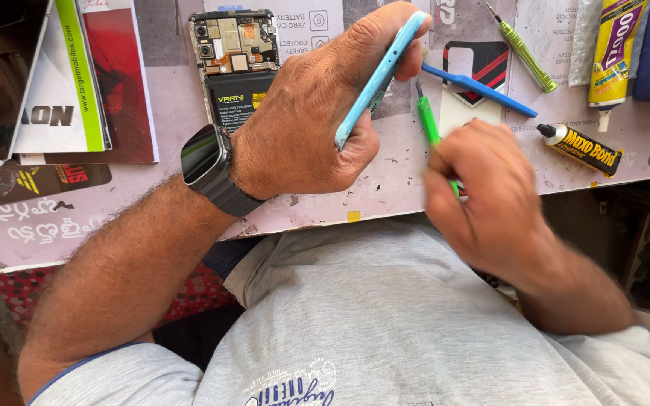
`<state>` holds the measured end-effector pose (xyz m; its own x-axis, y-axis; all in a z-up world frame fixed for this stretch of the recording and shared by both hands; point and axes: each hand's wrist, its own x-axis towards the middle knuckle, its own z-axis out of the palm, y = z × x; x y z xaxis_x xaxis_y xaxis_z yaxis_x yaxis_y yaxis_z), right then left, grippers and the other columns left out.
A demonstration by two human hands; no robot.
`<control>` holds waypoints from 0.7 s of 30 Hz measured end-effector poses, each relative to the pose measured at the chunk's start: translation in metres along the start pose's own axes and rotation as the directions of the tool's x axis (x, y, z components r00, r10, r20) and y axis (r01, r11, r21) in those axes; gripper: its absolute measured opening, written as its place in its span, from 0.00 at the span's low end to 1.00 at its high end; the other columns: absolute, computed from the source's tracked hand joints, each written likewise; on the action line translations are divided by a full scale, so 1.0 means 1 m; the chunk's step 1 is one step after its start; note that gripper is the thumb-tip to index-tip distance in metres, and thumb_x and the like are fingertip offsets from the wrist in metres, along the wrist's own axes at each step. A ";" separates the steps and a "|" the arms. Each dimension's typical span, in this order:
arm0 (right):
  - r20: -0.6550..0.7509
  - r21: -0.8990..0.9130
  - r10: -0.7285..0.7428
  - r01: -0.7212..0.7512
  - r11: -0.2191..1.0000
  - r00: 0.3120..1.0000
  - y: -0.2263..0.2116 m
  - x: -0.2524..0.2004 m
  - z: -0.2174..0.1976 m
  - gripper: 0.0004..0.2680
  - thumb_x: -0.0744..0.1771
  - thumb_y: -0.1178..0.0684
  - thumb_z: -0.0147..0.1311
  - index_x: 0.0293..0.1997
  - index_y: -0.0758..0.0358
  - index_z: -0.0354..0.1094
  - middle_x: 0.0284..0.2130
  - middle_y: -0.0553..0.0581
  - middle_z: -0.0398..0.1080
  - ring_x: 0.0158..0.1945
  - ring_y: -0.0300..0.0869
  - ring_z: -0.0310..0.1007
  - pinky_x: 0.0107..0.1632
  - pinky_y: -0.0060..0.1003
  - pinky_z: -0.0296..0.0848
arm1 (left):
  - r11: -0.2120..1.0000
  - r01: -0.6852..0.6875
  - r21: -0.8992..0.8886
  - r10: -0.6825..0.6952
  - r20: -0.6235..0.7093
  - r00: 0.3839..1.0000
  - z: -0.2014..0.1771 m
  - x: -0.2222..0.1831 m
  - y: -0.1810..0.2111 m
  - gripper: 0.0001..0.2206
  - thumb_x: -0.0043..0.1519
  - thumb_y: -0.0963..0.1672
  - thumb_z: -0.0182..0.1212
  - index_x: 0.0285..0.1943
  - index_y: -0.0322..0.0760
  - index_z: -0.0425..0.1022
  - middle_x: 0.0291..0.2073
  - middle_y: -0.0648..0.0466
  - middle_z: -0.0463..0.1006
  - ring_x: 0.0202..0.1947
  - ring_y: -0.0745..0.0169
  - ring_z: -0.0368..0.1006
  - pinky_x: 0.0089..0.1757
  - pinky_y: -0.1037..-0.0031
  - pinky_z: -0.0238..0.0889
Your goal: The person cleans the inside of a light blue smartphone back cover using a toothbrush and a green utility knife. They then apply adhesive from a yellow tube along the edges of the cover. The person continues to scrape and clean the cover with the knife and toothbrush.
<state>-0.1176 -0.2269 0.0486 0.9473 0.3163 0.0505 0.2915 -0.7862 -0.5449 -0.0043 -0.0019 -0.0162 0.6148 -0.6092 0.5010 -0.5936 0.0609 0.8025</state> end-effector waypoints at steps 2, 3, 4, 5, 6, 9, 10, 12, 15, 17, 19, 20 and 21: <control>-0.063 0.064 -0.010 0.014 0.998 0.998 0.004 -0.015 -0.008 0.03 0.64 0.64 0.51 0.33 0.63 0.61 0.27 0.55 0.63 0.31 0.47 0.63 0.41 0.45 0.61 | 1.000 -0.006 0.008 0.006 -0.002 1.000 0.000 0.000 0.000 0.37 0.56 0.31 0.54 0.76 0.41 0.46 0.57 0.53 0.75 0.56 0.58 0.78 0.53 0.75 0.75; -0.096 0.096 -0.013 0.022 0.995 0.995 0.008 -0.022 -0.013 0.03 0.63 0.64 0.48 0.30 0.62 0.60 0.26 0.55 0.63 0.30 0.47 0.62 0.41 0.46 0.61 | 1.000 -0.014 0.012 0.014 -0.004 1.000 0.001 0.001 -0.001 0.38 0.56 0.31 0.54 0.76 0.41 0.46 0.57 0.54 0.75 0.57 0.58 0.78 0.54 0.75 0.75; -0.108 0.059 0.033 -0.027 0.998 0.994 0.014 -0.030 -0.019 0.04 0.64 0.64 0.49 0.30 0.62 0.61 0.27 0.54 0.65 0.29 0.47 0.63 0.39 0.45 0.61 | 0.999 -0.031 0.015 0.032 -0.008 0.999 0.001 0.001 -0.002 0.38 0.56 0.31 0.53 0.76 0.42 0.45 0.57 0.54 0.74 0.57 0.58 0.78 0.55 0.75 0.76; -0.123 0.022 0.078 -0.076 0.997 0.989 0.020 -0.037 -0.025 0.04 0.65 0.64 0.49 0.30 0.62 0.61 0.27 0.54 0.66 0.28 0.47 0.64 0.37 0.44 0.61 | 0.999 -0.038 0.014 0.038 -0.006 0.999 0.001 0.001 -0.002 0.38 0.55 0.31 0.53 0.76 0.42 0.45 0.57 0.53 0.74 0.57 0.58 0.78 0.55 0.75 0.76; -0.125 -0.051 0.104 -0.111 0.993 0.987 0.027 -0.042 -0.031 0.04 0.67 0.63 0.50 0.31 0.63 0.62 0.27 0.55 0.66 0.29 0.48 0.65 0.37 0.44 0.62 | 0.999 -0.045 0.012 0.045 -0.006 0.999 0.001 0.002 -0.002 0.39 0.55 0.31 0.53 0.76 0.42 0.45 0.57 0.53 0.74 0.57 0.58 0.78 0.56 0.75 0.76; -0.121 -0.310 0.141 -0.172 0.935 0.983 0.040 -0.052 -0.044 0.06 0.71 0.60 0.57 0.36 0.67 0.67 0.31 0.60 0.68 0.35 0.53 0.69 0.41 0.44 0.67 | 0.999 -0.042 -0.003 0.042 0.008 0.999 -0.001 0.002 -0.001 0.38 0.56 0.31 0.53 0.76 0.43 0.45 0.57 0.52 0.74 0.56 0.58 0.78 0.56 0.75 0.76; -0.123 -0.391 0.147 -0.184 0.902 0.981 0.041 -0.053 -0.046 0.05 0.71 0.60 0.58 0.39 0.68 0.68 0.33 0.61 0.68 0.38 0.54 0.71 0.42 0.45 0.69 | 0.999 -0.047 -0.009 0.047 0.008 0.999 0.000 0.002 -0.001 0.38 0.55 0.31 0.53 0.76 0.43 0.45 0.57 0.52 0.73 0.56 0.58 0.78 0.56 0.75 0.76; -0.141 -0.448 0.147 -0.195 0.873 0.979 0.039 -0.053 -0.040 0.01 0.70 0.62 0.59 0.43 0.67 0.72 0.39 0.62 0.71 0.41 0.54 0.73 0.45 0.45 0.71 | 0.999 -0.043 -0.016 0.043 0.013 0.999 0.000 0.003 0.000 0.38 0.55 0.31 0.52 0.76 0.42 0.46 0.57 0.52 0.73 0.55 0.58 0.78 0.55 0.75 0.76; -0.138 -0.320 0.139 -0.177 0.931 0.981 0.036 -0.046 -0.024 0.02 0.70 0.63 0.61 0.43 0.65 0.73 0.39 0.59 0.72 0.41 0.51 0.74 0.45 0.42 0.72 | 1.000 0.004 -0.013 -0.003 0.032 0.999 -0.004 0.002 0.003 0.37 0.56 0.31 0.52 0.76 0.41 0.47 0.55 0.52 0.74 0.48 0.59 0.79 0.51 0.76 0.76; -0.130 -0.293 0.178 -0.209 0.933 0.975 0.035 -0.036 -0.016 0.05 0.69 0.59 0.67 0.40 0.64 0.74 0.37 0.58 0.72 0.39 0.51 0.73 0.44 0.44 0.70 | 0.998 0.059 -0.027 -0.058 0.048 0.997 -0.005 0.002 0.007 0.35 0.57 0.31 0.52 0.75 0.41 0.50 0.54 0.51 0.75 0.42 0.61 0.77 0.46 0.75 0.75; -0.149 -0.352 0.157 -0.200 0.914 0.976 0.041 -0.019 -0.017 0.07 0.66 0.57 0.71 0.41 0.65 0.74 0.37 0.58 0.72 0.40 0.53 0.71 0.44 0.48 0.68 | 0.994 0.091 -0.058 -0.088 0.056 0.995 -0.007 0.005 0.012 0.35 0.56 0.31 0.52 0.76 0.41 0.53 0.52 0.52 0.76 0.36 0.62 0.75 0.42 0.75 0.74; -0.159 -0.389 0.105 -0.160 0.907 0.982 0.045 -0.008 -0.020 0.09 0.64 0.58 0.70 0.44 0.67 0.74 0.38 0.59 0.72 0.42 0.54 0.70 0.45 0.49 0.68 | 0.994 0.091 -0.066 -0.087 0.058 0.994 -0.008 0.008 0.013 0.35 0.56 0.31 0.52 0.76 0.40 0.53 0.52 0.51 0.76 0.35 0.63 0.75 0.41 0.76 0.74; -0.166 -0.426 0.052 -0.120 0.897 0.985 0.048 0.002 -0.022 0.11 0.62 0.59 0.68 0.46 0.69 0.75 0.39 0.60 0.72 0.44 0.55 0.70 0.47 0.50 0.68 | 0.993 0.084 -0.084 -0.079 0.063 0.995 -0.009 0.011 0.013 0.35 0.55 0.31 0.51 0.76 0.40 0.54 0.52 0.51 0.76 0.34 0.64 0.74 0.40 0.76 0.73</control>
<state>-0.0991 -0.2761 0.0405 0.9702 0.1820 0.1602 0.2045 -0.9691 -0.1377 -0.0004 -0.0009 0.0022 0.6257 -0.6605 0.4151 -0.4942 0.0761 0.8660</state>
